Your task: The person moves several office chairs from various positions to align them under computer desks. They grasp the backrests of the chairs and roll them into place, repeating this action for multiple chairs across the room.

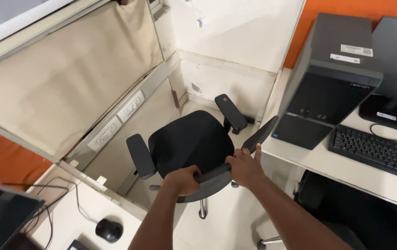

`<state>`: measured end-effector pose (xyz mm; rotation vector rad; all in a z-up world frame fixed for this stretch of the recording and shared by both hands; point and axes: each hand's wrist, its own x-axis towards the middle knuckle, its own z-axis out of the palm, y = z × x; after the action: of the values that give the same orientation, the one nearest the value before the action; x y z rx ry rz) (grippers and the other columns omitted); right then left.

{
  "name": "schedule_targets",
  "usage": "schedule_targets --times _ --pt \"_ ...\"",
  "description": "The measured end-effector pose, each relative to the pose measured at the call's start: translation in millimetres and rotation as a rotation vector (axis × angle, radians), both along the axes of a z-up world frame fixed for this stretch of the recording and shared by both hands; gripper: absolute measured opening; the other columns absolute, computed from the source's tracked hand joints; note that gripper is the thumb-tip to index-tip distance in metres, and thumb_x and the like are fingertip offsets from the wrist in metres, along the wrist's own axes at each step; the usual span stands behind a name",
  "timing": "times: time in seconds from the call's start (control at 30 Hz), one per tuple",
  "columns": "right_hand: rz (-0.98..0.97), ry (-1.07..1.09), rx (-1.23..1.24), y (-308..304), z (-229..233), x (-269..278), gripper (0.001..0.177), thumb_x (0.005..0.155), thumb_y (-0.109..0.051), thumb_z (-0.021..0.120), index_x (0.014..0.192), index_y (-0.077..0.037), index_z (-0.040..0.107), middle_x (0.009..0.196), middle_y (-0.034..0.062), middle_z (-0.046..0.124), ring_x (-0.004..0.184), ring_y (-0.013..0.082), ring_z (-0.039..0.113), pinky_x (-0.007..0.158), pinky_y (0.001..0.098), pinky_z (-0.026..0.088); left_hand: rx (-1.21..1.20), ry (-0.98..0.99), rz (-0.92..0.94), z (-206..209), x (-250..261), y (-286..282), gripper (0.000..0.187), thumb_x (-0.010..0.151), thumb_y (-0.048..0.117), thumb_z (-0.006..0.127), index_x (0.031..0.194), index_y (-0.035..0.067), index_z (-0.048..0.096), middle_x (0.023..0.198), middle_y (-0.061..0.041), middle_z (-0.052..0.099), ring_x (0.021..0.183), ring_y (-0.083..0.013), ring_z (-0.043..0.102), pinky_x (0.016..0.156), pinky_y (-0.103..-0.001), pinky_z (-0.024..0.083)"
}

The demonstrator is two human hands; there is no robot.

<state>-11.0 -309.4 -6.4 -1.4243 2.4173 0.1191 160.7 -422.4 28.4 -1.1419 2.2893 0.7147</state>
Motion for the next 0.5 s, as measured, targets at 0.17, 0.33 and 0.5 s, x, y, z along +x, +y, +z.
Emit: schedule_targets --times 0.17,0.33,0.5 --pt "0.011 0.009 0.044 9.6 1.4 22.3 0.032 0.098 -0.028 0.062 0.129 -0.032 0.066 0.134 -0.0014 0.056 0.143 0.0187 0.039 0.125 0.0690 -0.001 -0.070 -0.024 -0.006 8.3 26.1 15.3 0.061 0.079 0.016 0.058 0.136 0.035 0.060 0.129 -0.004 0.070 0.120 -0.0266 0.067 0.105 -0.044 0.052" --pt "0.045 0.047 0.080 20.4 8.7 35.1 0.033 0.097 -0.030 0.064 0.130 -0.031 0.066 0.135 -0.0022 0.056 0.141 0.0191 0.040 0.124 0.0679 0.000 -0.070 -0.029 -0.007 13.3 39.8 30.4 0.061 0.084 0.011 0.054 0.138 0.037 0.058 0.131 -0.003 0.068 0.122 -0.0254 0.065 0.105 -0.045 0.053" --pt "0.074 0.054 0.126 37.8 17.4 45.9 0.032 0.098 -0.034 0.064 0.130 -0.031 0.066 0.133 -0.0030 0.057 0.141 0.0188 0.040 0.125 0.0679 0.000 -0.056 -0.016 -0.021 15.6 52.3 48.8 0.061 0.082 0.009 0.055 0.138 0.033 0.059 0.129 -0.003 0.069 0.121 -0.0251 0.066 0.103 -0.044 0.054"
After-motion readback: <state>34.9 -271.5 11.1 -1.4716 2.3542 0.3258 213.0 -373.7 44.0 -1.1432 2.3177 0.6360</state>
